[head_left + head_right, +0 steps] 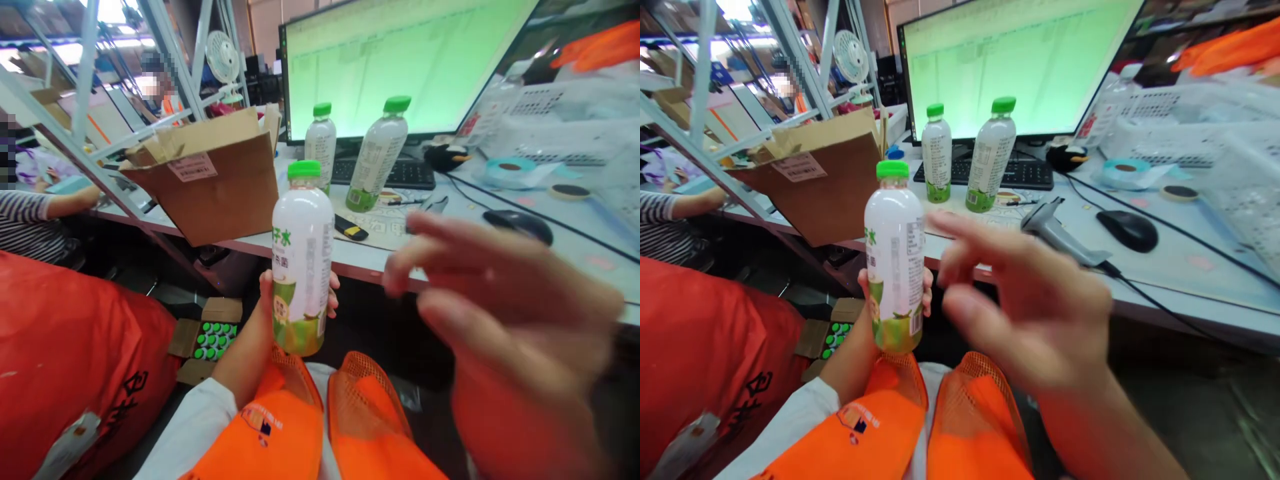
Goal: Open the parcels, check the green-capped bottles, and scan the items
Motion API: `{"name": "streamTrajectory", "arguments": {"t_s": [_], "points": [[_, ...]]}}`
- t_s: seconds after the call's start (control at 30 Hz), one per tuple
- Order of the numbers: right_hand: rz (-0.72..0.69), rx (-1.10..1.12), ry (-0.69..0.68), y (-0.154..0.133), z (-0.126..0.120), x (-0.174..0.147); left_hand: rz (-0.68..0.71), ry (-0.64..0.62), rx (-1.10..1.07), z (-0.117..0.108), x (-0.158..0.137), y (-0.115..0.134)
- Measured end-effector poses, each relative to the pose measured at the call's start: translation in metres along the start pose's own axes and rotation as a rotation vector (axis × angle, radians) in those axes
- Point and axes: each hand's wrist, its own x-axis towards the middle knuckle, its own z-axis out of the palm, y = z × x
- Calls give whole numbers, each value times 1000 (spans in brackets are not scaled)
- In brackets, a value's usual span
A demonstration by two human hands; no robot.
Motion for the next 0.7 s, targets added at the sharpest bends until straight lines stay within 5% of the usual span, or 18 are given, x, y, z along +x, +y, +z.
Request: {"name": "streamTrajectory", "arguments": {"t_s": [0.1, 0.3, 0.43, 0.57, 0.7], "points": [[-93, -69, -23, 17, -10, 59, 76, -66, 139, 0, -3, 29], [-428, -567, -470, -10, -46, 125, 394, 39, 1029, 44, -26, 153], [-540, -874, -304, -19, -53, 183, 567, 160, 1530, 82, -27, 262], [-362, -820, -24, -3, -43, 245, 511, 337, 1942, 71, 5, 365], [21, -839, 59, 48, -61, 276, 209, 436, 2227, 8, 47, 423]]}}
